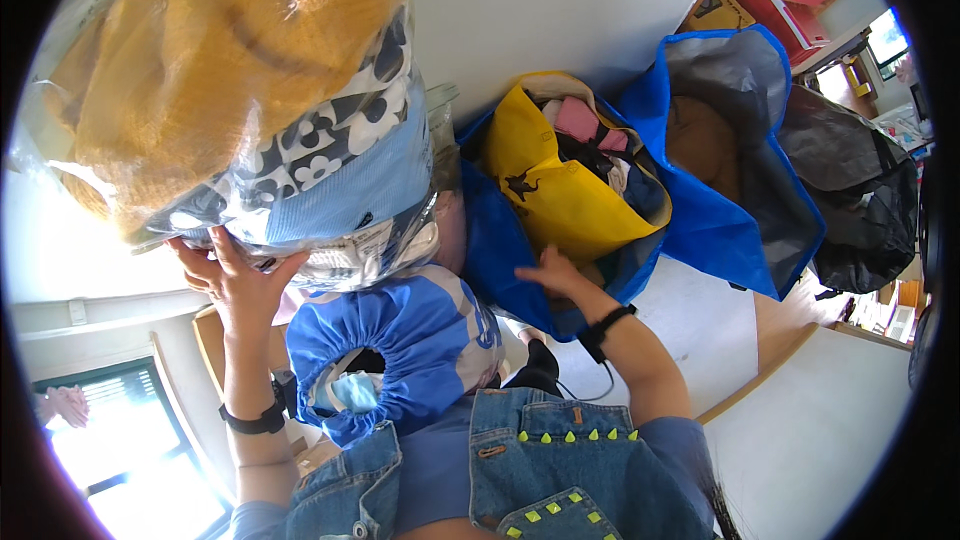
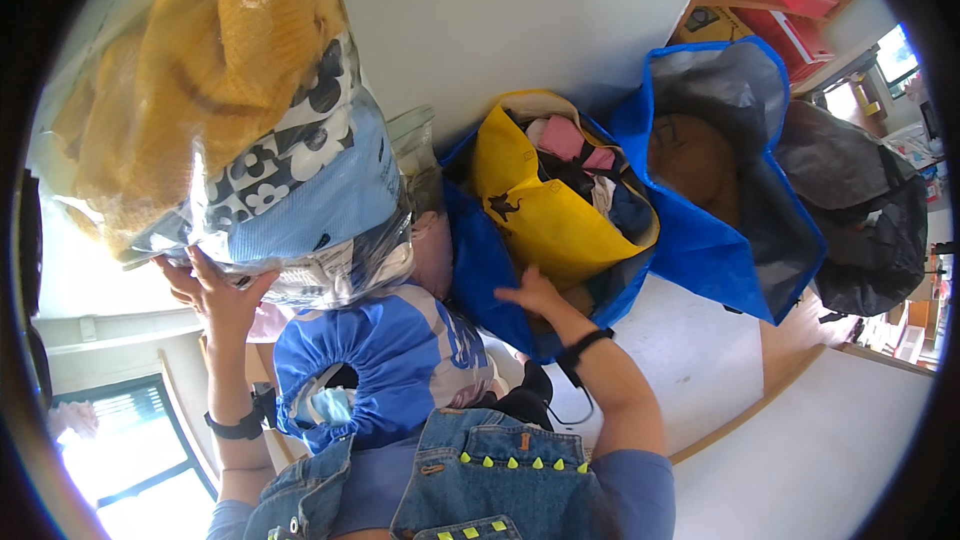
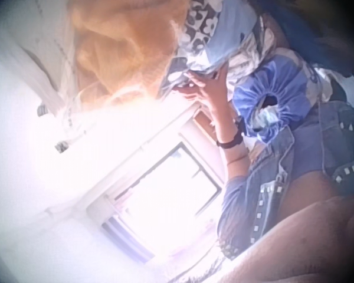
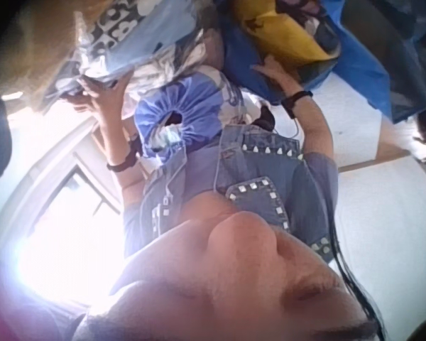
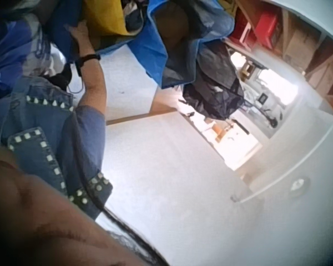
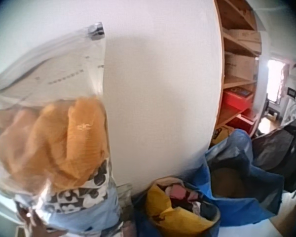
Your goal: The person folds a blue and yellow garment and places it into a blue drawstring bag, then ties the bag closed. They walk to another area and place the bag among other packed items. The person returns to the bedroom, picks up a stuffed toy from a desk, and places it into a black bag.
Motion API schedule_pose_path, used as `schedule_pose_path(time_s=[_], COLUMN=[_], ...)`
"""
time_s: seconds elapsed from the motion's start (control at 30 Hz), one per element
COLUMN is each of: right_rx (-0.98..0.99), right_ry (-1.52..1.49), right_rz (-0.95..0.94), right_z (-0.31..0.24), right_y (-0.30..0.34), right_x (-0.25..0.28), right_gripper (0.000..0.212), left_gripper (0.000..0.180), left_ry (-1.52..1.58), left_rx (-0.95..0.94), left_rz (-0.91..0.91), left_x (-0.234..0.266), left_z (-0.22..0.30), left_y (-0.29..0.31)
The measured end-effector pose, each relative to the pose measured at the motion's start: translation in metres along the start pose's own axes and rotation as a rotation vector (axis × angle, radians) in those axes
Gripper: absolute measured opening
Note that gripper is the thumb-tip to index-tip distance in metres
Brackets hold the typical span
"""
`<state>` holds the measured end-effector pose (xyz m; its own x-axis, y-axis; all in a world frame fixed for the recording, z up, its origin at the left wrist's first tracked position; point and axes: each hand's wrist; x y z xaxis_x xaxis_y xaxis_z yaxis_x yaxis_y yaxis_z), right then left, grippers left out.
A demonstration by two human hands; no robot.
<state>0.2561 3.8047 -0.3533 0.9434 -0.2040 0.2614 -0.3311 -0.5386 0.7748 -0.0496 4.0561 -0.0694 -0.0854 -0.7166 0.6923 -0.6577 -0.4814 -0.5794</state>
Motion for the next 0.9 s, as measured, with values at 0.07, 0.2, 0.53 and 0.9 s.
schedule_pose_path(time_s=[0.07, 0.2, 0.53, 0.9], right_rx=[0.238, 0.004, 0.053, 0.336], right_ry=[0.3, -0.027, 0.172, 0.081], right_rz=[0.48, 0.215, 0.416, 0.003], right_z=[-0.021, -0.049, -0.044, -0.043], right_y=[-0.033, -0.078, -0.069, -0.049], right_x=[-0.017, -0.063, -0.085, -0.154], right_gripper=[0.081, 0.063, 0.028, 0.033], left_gripper=[0.129, 0.128, 0.119, 0.113], left_ry=[-0.013, -0.026, 0.021, 0.087], left_rx=[-0.003, 0.011, 0.027, 0.042], left_rz=[0.004, -0.018, 0.072, 0.028], left_x=[0.001, 0.001, -0.002, 0.001], left_z=[0.001, 0.002, 0.004, 0.006], left_y=[0.0, 0.001, -0.001, -0.006])
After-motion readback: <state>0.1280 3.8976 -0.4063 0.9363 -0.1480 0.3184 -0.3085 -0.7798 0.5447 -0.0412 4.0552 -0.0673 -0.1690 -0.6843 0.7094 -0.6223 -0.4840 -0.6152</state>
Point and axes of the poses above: each hand's wrist, its own y-axis away from the middle knuckle, its own x-axis out of the back of the hand, z = x × y, and after that the axes turned 9 degrees about -y, right-handed
